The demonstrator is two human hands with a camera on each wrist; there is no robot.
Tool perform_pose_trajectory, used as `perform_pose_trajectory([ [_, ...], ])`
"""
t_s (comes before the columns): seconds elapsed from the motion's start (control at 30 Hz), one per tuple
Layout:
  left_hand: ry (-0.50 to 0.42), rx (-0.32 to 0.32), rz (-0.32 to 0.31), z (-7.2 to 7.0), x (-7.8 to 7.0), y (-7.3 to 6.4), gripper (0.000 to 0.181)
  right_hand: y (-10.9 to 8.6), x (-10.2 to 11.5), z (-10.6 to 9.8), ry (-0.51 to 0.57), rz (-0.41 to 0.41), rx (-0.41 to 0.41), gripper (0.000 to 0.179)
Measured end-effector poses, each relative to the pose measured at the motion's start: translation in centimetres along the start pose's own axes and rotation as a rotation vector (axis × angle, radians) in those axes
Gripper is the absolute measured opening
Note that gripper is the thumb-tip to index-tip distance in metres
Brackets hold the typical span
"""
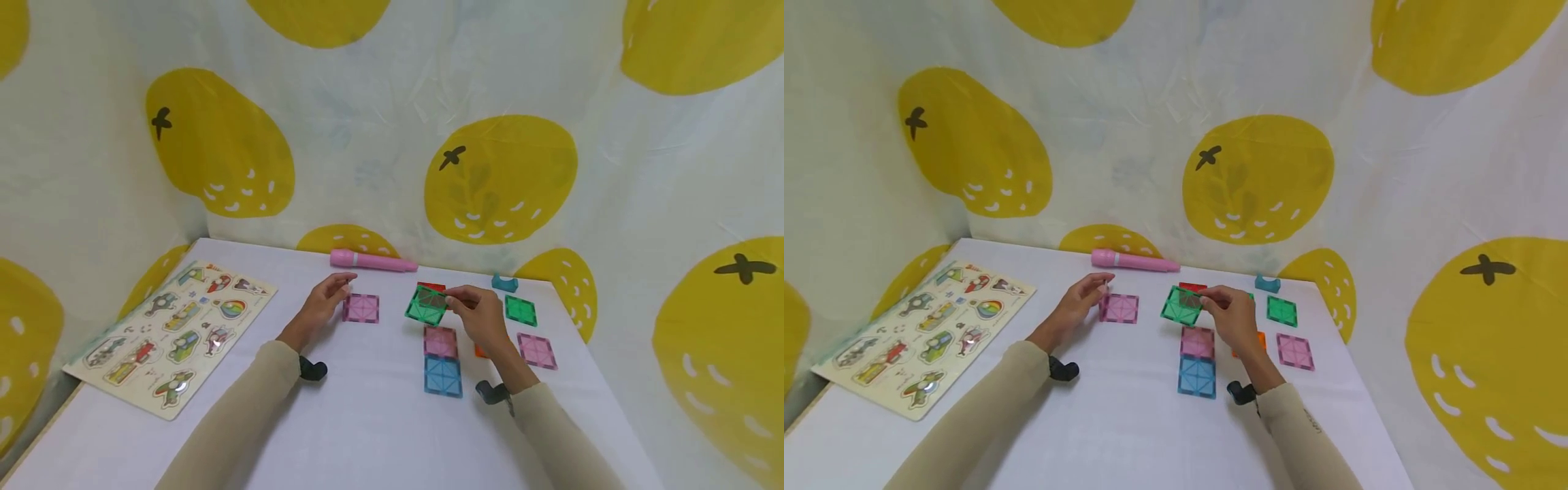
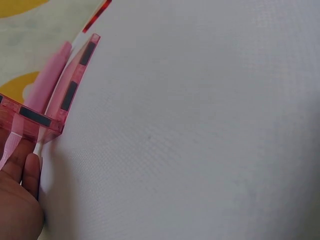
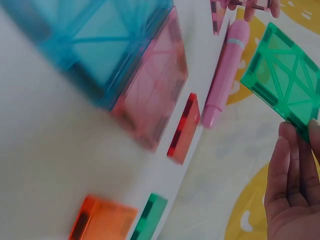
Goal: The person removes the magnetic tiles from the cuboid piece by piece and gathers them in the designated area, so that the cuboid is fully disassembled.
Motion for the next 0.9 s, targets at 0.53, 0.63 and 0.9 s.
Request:
perform_pose_trajectory([
  [0.53, -0.004, 0.006, -0.030, 0.3, 0.2, 0.0, 0.035, -5.1, -4.4, -6.9, -0.107, 0.123, 0.043, 0.025],
  [0.63, -0.011, 0.004, -0.026, 0.4, 0.3, 0.1, 0.035, -5.8, -5.6, -7.9, -0.130, 0.173, 0.063, 0.027],
  [0.9, 0.001, -0.007, -0.028, 0.1, 0.4, 0.3, 0.034, -6.8, -9.4, -9.6, -0.123, 0.255, 0.129, 0.026],
])
Point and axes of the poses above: each hand's wrist, its own y-axis towards the middle knuckle, its own z-axis out of the palm, x = y × z, the point moved 8 cm from there along y, towards the middle knuckle, and after that the axes turned 6 degrees about y, right-handed, at the moved point
